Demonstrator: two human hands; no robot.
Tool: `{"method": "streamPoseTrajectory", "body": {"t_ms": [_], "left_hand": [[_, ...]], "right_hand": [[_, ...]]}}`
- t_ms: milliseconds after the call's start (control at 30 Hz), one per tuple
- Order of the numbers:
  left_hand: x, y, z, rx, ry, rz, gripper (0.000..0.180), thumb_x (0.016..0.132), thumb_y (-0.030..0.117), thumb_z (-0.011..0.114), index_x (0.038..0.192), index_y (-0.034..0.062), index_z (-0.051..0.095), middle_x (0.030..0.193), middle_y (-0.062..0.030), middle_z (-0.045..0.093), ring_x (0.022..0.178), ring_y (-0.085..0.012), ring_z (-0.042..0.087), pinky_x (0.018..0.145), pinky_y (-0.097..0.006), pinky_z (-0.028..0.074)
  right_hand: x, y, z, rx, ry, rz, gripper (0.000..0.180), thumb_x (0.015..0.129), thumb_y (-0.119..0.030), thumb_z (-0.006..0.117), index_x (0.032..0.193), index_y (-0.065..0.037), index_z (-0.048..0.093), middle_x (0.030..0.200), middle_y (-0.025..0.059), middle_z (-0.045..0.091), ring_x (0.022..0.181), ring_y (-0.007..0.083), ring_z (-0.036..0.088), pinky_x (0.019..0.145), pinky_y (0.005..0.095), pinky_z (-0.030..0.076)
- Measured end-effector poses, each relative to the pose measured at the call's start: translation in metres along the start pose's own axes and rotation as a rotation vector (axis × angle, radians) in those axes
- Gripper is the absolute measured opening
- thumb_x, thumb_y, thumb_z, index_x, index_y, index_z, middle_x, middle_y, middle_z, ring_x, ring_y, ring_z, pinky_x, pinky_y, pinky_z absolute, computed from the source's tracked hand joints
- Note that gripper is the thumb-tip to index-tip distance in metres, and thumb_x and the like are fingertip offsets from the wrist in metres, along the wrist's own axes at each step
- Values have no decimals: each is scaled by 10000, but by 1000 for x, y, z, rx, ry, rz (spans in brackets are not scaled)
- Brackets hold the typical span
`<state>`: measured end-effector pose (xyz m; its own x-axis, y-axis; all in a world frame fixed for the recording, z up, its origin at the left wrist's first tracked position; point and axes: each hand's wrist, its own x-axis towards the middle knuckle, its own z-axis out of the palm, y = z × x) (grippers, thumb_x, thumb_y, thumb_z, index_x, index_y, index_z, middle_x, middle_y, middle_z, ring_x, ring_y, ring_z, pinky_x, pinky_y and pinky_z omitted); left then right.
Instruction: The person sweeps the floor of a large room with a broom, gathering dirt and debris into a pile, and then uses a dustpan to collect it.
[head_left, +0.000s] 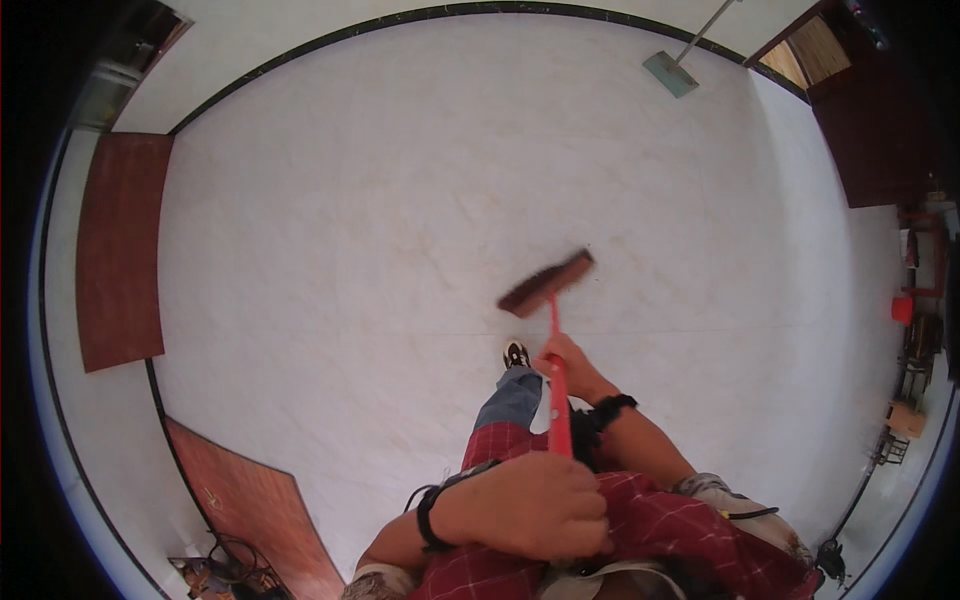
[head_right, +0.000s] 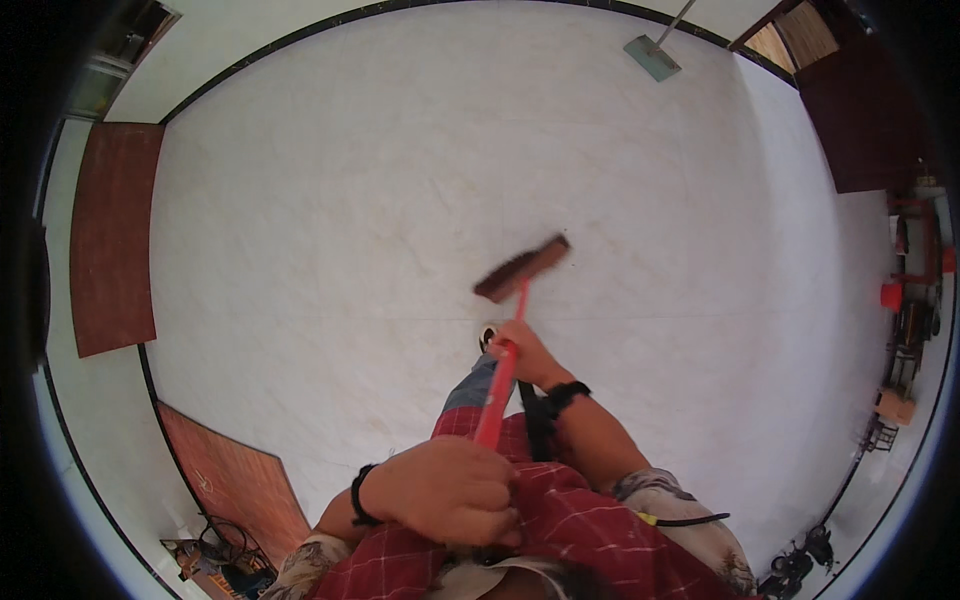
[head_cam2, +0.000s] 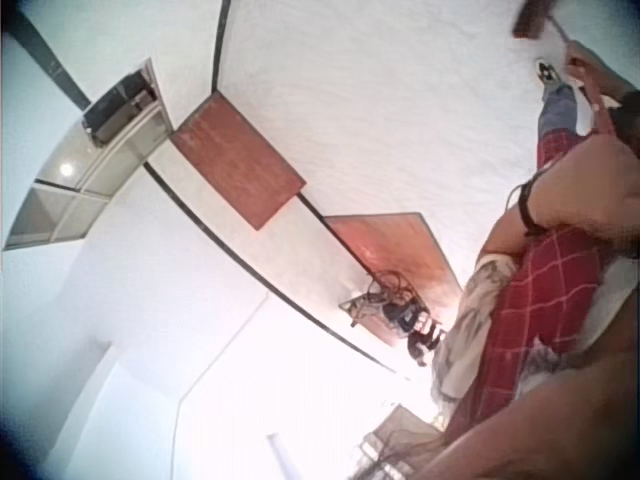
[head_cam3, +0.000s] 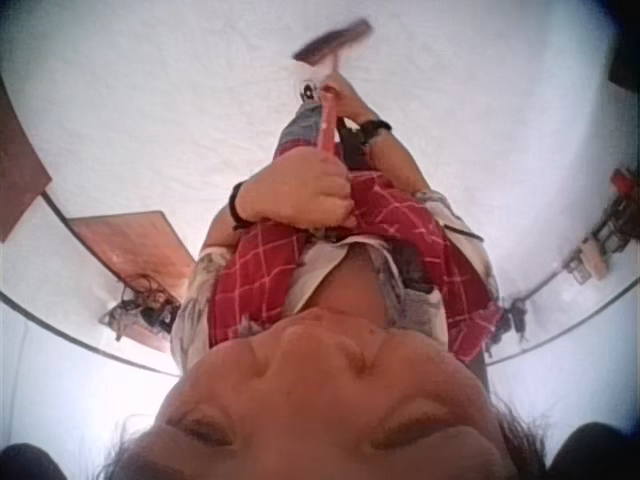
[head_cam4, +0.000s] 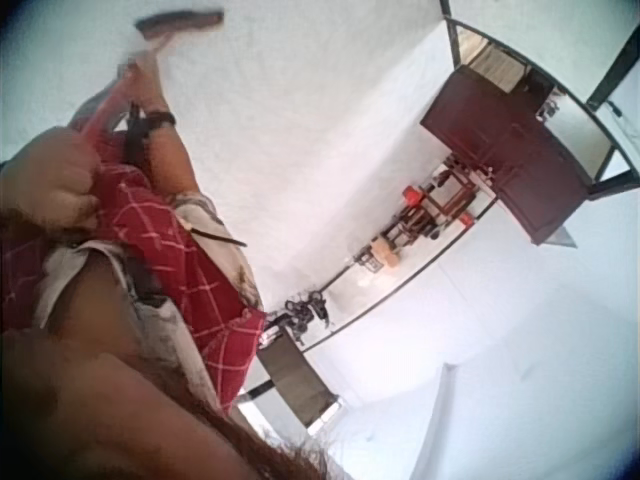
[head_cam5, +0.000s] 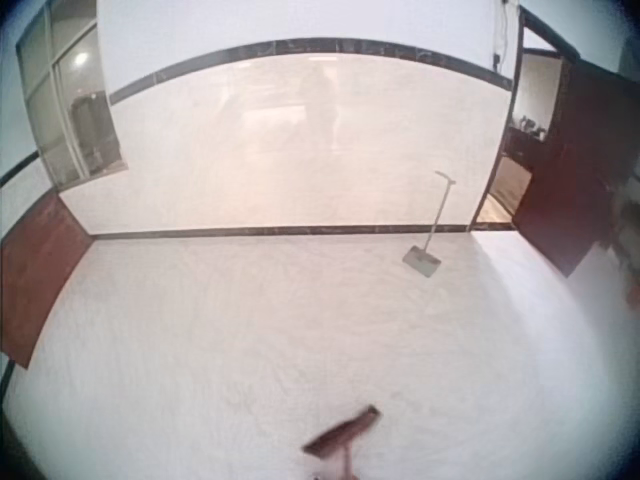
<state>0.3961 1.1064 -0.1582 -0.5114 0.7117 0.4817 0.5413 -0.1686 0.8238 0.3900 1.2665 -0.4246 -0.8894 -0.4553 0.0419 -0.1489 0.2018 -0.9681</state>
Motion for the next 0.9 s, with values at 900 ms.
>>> {"method": "streamPoseTrajectory", "body": {"t_ms": [900], "left_hand": [[122,-62,-53,228,-211,-283,129,697,89,663,729,63,541,619,-45,499,617,-277,571,702,-378,544]], "right_hand": [[183,43,-52,205,49,-141,101,740,-34,614,708,-46,518,738,98,544,756,290,518,707,363,421]]}}
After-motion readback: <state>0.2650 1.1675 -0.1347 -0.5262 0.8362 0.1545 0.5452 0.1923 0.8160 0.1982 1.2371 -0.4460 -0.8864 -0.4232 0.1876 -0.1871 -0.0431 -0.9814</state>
